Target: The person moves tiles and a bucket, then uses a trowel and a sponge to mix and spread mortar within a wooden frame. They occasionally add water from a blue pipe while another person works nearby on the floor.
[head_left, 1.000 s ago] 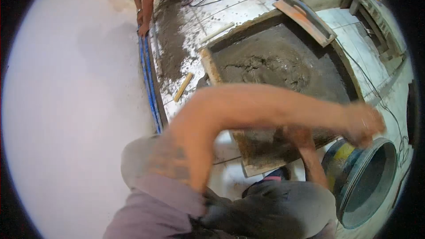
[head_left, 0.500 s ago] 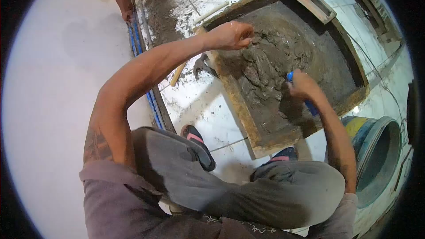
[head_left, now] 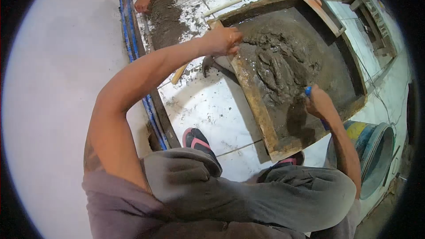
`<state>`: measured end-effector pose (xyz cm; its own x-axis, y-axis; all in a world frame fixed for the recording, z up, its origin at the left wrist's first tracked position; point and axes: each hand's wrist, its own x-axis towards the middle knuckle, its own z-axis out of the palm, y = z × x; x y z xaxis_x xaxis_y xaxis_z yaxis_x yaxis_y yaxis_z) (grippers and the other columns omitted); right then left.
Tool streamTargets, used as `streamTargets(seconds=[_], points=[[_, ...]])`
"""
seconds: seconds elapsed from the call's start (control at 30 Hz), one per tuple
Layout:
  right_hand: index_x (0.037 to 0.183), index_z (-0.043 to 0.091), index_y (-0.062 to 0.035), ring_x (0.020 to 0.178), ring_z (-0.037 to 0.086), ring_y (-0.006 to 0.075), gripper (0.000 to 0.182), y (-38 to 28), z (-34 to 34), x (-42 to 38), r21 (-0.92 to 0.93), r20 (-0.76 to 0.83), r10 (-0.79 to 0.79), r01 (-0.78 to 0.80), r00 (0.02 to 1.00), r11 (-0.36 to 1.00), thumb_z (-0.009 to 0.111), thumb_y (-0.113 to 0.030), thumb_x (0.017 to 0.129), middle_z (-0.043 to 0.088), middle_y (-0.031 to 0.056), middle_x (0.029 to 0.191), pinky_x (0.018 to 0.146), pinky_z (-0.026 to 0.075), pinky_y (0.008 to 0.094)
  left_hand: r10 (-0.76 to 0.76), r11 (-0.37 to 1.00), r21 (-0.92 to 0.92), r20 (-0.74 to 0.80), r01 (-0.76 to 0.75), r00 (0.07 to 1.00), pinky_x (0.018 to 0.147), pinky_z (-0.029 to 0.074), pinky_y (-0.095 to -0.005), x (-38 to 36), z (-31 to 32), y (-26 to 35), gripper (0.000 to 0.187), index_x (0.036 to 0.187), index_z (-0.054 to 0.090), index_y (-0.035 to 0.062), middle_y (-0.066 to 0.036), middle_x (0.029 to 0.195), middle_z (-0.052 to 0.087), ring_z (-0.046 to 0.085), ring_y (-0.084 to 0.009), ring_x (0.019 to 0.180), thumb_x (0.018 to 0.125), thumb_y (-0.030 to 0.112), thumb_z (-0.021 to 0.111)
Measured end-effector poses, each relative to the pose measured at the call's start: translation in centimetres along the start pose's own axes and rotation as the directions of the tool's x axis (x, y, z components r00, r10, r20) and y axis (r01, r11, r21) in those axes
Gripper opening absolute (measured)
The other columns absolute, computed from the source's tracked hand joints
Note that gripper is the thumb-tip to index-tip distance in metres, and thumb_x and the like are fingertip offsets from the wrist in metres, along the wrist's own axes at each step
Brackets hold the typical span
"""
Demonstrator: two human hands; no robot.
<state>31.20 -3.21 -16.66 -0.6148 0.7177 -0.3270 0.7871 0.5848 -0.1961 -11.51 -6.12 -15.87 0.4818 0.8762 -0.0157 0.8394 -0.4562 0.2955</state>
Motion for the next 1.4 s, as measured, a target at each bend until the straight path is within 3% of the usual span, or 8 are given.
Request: streamTargets(seconds=[0.23,0.43,0.6,0.73,0.93,1.1,1.2,1.4], points=[[0.101,0.046,0.0073,0.087,0.063,0.05,0.03,0.4,4.7,2.3,0.0,-0.005,0.164,-0.164,0.986,0.986,0.06,-0.014,0.086,0.063,0.0331,0.085,0.074,0.05,0.054,-0.005,0.997,0.079,0.09,-0.002,0.996,0.077,0.052,-0.0453,-1.2,0.7,1.4,0.038,0.109,0.057,0.0056,-0.014,0.102,0.055,0.06,-0.0347,0.094,0.083,0.028,0.072],[0.101,0.047,0.0094,0.092,0.063,0.0491,0.033,-5.5,-6.0,0.6,-0.023,0.115,0.307,-0.307,0.945,0.952,0.062,-0.015,0.085,0.063,0.0339,0.091,0.078,0.05,0.0519,0.048,0.987,0.15,0.076,-0.059,0.996,0.074,0.052,-0.0452,-2.5,1.5,1.0,0.039,0.103,0.056,0.0086,-0.012,0.102,0.053,0.06,-0.0328,0.096,0.076,0.027,0.077],[0.106,0.049,0.0064,0.094,0.061,0.0485,0.034,-0.6,1.4,3.0,0.119,0.025,0.074,-0.077,0.997,0.99,0.059,-0.023,0.091,0.062,0.0325,0.1,0.08,0.048,0.0518,0.12,0.987,0.1,0.035,-0.123,0.992,0.08,0.049,-0.0474,-2.6,1.9,0.6,0.046,0.103,0.057,0.0074,-0.013,0.103,0.054,0.058,-0.0353,0.096,0.067,0.023,0.081],[0.102,0.052,0.0072,0.088,0.064,0.043,0.034,-3.2,-5.2,2.9,0.05,0.369,0.287,-0.327,0.884,0.944,0.059,-0.024,0.09,0.062,0.0319,0.095,0.076,0.049,0.0508,0.151,0.965,0.201,0.109,-0.171,0.982,0.086,0.047,-0.0448,-2.1,0.9,1.7,0.045,0.11,0.058,0.0088,-0.013,0.106,0.057,0.058,-0.0339,0.106,0.07,0.019,0.078],[0.1,0.052,0.0086,0.085,0.065,0.0445,0.032,-4.3,-3.6,1.2,0.032,0.136,0.29,-0.297,0.947,0.954,0.057,-0.02,0.089,0.063,0.0328,0.091,0.077,0.05,0.0515,0.098,0.954,0.28,0.054,-0.109,0.994,0.091,0.045,-0.0409,-3.0,1.3,2.7,0.051,0.111,0.058,0.0058,-0.012,0.107,0.057,0.057,-0.0301,0.107,0.068,0.019,0.081],[0.099,0.047,0.0105,0.086,0.062,0.0509,0.032,-2.8,-1.8,2.7,0.003,0.153,0.01,-0.011,0.988,1.0,0.058,-0.016,0.086,0.062,0.0348,0.085,0.073,0.05,0.0532,0.066,0.959,0.264,0.138,-0.101,0.988,0.09,0.046,-0.0406,-2.2,0.7,3.1,0.05,0.11,0.058,0.0053,-0.011,0.104,0.058,0.058,-0.0293,0.104,0.068,0.019,0.08],[0.098,0.046,0.009,0.083,0.062,0.0511,0.027,-5.0,-5.5,0.3,0.021,0.084,0.185,-0.188,0.979,0.982,0.057,-0.013,0.086,0.062,0.035,0.083,0.071,0.05,0.0529,0.074,0.954,0.284,0.091,-0.097,0.993,0.09,0.046,-0.0404,-2.1,1.1,3.1,0.046,0.108,0.058,0.0052,-0.011,0.102,0.058,0.06,-0.0298,0.101,0.069,0.019,0.079],[0.098,0.046,0.0084,0.083,0.062,0.0505,0.022,-4.0,0.9,2.3,0.072,0.018,0.099,-0.1,0.995,0.992,0.054,-0.009,0.086,0.062,0.0325,0.083,0.072,0.049,0.0537,0.049,0.951,0.296,0.123,-0.084,0.991,0.088,0.047,-0.0402,-1.9,1.1,3.2,0.041,0.104,0.058,0.0039,-0.012,0.098,0.059,0.061,-0.0295,0.097,0.07,0.017,0.077]])
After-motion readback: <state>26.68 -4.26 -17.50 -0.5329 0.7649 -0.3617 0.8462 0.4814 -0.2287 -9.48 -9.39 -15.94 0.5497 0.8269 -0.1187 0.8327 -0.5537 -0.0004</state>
